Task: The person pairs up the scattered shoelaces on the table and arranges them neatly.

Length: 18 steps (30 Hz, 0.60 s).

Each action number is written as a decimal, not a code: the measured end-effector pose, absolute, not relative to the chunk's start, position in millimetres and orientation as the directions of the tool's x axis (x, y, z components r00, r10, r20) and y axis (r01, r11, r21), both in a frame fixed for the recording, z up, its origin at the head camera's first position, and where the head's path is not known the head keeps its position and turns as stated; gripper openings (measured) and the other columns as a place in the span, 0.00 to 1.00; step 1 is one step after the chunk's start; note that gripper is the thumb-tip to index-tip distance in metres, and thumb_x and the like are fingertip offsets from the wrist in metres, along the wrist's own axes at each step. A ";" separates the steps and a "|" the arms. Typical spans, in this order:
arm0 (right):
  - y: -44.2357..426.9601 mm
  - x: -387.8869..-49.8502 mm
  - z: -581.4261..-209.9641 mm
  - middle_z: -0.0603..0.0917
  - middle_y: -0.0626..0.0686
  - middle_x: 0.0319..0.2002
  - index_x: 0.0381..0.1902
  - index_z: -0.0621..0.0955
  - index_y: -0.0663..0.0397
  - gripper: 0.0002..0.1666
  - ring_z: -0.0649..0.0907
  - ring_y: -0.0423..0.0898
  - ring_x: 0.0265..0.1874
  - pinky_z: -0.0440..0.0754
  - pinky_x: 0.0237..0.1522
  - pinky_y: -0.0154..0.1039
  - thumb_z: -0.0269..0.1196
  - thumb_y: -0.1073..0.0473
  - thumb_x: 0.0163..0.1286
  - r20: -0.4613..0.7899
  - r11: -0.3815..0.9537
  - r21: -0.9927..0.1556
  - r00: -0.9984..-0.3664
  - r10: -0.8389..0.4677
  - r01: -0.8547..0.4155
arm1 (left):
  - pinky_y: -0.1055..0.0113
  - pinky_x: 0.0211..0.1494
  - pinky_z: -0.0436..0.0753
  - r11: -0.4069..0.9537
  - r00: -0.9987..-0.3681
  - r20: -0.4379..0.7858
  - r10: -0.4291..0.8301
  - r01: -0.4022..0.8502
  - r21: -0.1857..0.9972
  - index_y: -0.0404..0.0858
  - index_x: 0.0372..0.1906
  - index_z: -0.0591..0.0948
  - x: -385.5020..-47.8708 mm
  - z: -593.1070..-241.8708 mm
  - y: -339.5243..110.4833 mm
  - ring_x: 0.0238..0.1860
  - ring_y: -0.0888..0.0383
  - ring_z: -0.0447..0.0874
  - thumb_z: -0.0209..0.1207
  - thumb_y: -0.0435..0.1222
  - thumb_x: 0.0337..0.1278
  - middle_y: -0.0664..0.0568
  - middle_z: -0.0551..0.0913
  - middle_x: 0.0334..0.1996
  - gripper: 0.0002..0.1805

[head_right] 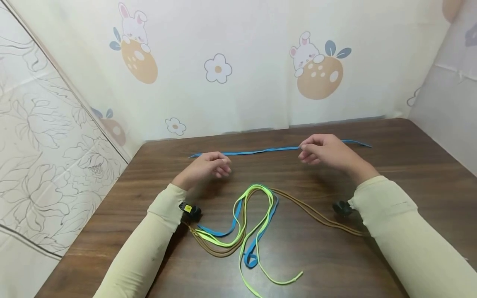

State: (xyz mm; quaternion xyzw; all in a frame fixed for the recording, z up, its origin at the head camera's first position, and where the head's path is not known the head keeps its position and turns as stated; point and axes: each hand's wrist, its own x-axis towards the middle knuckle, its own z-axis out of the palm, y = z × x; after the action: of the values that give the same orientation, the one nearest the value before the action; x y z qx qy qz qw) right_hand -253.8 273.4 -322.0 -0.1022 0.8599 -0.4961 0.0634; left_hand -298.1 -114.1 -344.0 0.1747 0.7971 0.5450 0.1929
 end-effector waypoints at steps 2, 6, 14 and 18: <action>271.3 -253.6 -323.7 0.85 0.63 0.45 0.58 0.75 0.67 0.23 0.87 0.55 0.44 0.86 0.45 0.43 0.54 0.51 0.80 -0.018 0.500 -0.857 -0.963 -0.269 -0.124 | 0.54 0.51 0.83 0.338 -0.859 -0.117 0.499 0.069 0.939 0.29 0.53 0.79 -297.4 -345.2 -112.9 0.44 0.44 0.85 0.55 0.40 0.75 0.39 0.85 0.42 0.17; 263.6 -253.7 -325.3 0.85 0.64 0.46 0.57 0.75 0.67 0.23 0.87 0.56 0.45 0.86 0.45 0.44 0.54 0.51 0.80 -0.032 0.509 -0.848 -0.944 -0.328 -0.148 | 0.54 0.50 0.83 0.343 -0.855 -0.114 0.507 0.079 0.936 0.30 0.53 0.79 -296.2 -346.0 -111.6 0.44 0.44 0.85 0.55 0.40 0.75 0.40 0.86 0.41 0.16; 247.9 -247.3 -327.1 0.86 0.58 0.44 0.56 0.77 0.65 0.23 0.86 0.53 0.43 0.85 0.44 0.43 0.57 0.50 0.79 -0.104 0.516 -0.839 -0.881 -0.462 -0.171 | 0.61 0.48 0.84 0.403 -0.813 -0.152 0.562 0.108 0.909 0.31 0.56 0.79 -295.5 -345.4 -111.6 0.44 0.49 0.87 0.53 0.41 0.76 0.41 0.86 0.42 0.18; 244.6 -245.6 -329.6 0.85 0.58 0.38 0.52 0.78 0.65 0.20 0.85 0.54 0.39 0.86 0.40 0.44 0.57 0.52 0.78 -0.142 0.513 -0.841 -0.844 -0.517 -0.172 | 0.60 0.49 0.84 0.406 -0.805 -0.151 0.574 0.119 0.906 0.31 0.57 0.79 -294.9 -344.4 -111.4 0.44 0.50 0.87 0.52 0.42 0.77 0.41 0.86 0.43 0.19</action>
State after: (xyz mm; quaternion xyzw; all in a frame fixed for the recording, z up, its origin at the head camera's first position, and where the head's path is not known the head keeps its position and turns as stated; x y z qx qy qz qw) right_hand -245.6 244.6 -329.6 -0.2030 0.8485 -0.4496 0.1914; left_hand -294.9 -111.4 -344.4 0.2146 0.8071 0.5012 0.2267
